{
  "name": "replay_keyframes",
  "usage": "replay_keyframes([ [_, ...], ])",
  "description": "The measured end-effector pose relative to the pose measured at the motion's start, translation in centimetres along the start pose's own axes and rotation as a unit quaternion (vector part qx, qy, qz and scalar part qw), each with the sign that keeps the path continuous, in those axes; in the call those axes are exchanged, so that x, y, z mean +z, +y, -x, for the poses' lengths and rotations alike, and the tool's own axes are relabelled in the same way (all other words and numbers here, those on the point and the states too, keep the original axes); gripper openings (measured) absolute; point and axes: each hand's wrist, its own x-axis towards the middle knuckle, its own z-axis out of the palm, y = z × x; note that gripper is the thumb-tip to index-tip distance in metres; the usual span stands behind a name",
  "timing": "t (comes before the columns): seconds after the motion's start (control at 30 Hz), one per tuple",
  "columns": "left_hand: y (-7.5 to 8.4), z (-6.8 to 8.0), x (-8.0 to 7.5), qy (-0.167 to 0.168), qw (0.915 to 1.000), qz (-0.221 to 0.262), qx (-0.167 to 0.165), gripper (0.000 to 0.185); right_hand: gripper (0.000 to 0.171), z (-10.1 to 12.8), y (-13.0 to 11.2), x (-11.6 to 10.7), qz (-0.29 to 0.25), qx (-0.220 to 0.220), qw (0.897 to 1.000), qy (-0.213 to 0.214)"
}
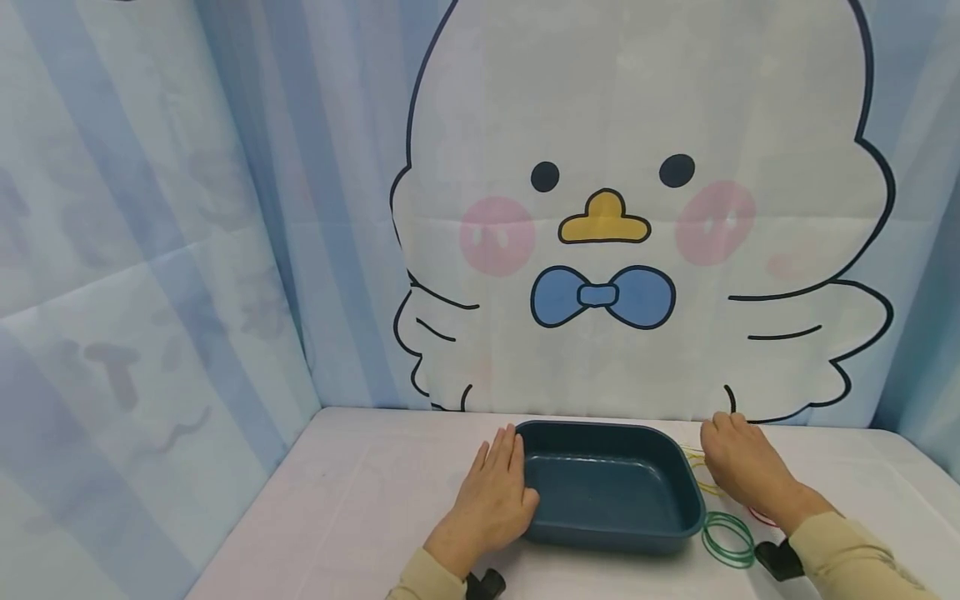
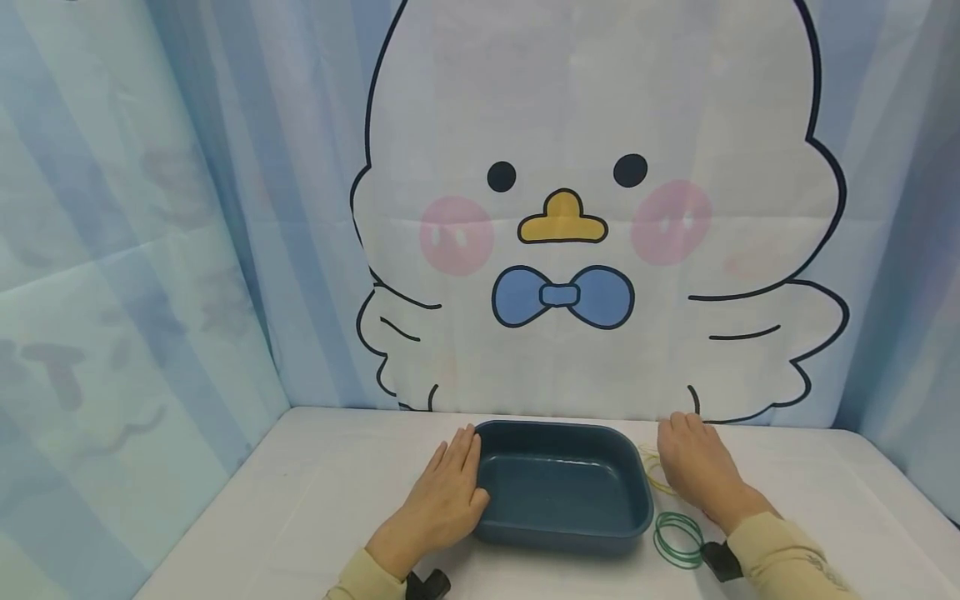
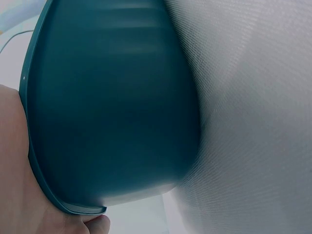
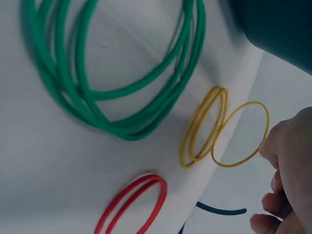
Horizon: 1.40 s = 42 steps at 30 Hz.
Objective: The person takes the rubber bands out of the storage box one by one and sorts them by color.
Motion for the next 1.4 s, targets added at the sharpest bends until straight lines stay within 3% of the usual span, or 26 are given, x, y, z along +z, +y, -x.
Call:
replay_keyframes([
  [0.53,-0.3,-0.1,0.0,0.0,1.0,0.004,0.002,0.066,0.021,1.5,-0.8,0.2,-0.064,-0.04,0.996,-0.041],
  [0.8,-0.2,0.0,-0.1,-0.003,1.0,0.006,-0.003,0.067,0.016,1.8,-0.4,-1.0,-0.082,0.031,0.995,-0.054],
  [1.07,-0.5,-0.3,-0.1,-0.014,0.9991,0.041,0.002,0.071,0.011,2.0,-0.2,-2.2,-0.114,0.092,0.988,-0.045],
  [1.27,-1.0,-0.5,-0.6,0.011,0.998,0.052,0.033,0.073,0.031,2.1,-0.8,-3.3,-0.109,0.104,0.988,-0.038],
  [1.4,-1.6,-0.1,-1.8,0.024,0.9985,0.045,0.022,0.077,0.049,2.3,-1.2,-4.1,-0.1,0.11,0.988,-0.044],
])
